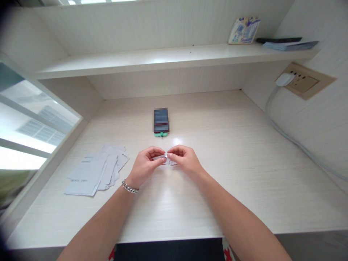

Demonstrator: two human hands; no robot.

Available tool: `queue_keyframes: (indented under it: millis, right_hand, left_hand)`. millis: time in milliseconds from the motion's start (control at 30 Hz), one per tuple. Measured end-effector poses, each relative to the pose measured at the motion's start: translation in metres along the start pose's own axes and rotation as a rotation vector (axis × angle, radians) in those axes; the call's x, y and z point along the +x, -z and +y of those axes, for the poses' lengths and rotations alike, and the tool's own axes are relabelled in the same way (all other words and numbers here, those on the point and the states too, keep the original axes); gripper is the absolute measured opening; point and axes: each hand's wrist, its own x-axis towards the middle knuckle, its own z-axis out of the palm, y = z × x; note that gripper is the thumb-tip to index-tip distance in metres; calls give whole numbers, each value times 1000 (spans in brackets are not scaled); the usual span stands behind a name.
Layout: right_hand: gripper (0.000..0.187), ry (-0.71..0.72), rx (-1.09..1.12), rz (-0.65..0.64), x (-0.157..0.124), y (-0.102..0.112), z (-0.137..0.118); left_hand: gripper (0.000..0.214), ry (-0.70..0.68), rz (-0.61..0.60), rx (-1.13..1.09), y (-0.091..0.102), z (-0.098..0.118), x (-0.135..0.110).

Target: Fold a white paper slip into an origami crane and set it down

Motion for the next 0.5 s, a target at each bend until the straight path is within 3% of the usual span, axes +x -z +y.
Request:
queue_keyframes:
  millis: [167,500]
  right_hand:
    - [18,68,-68,-37,-1,1,0]
    - [12,95,-146,7,-2,-1,0]
  left_hand:
    - [18,-7,50,51,0,-1,0]
    - [19,0,60,112,-1,2,-1]
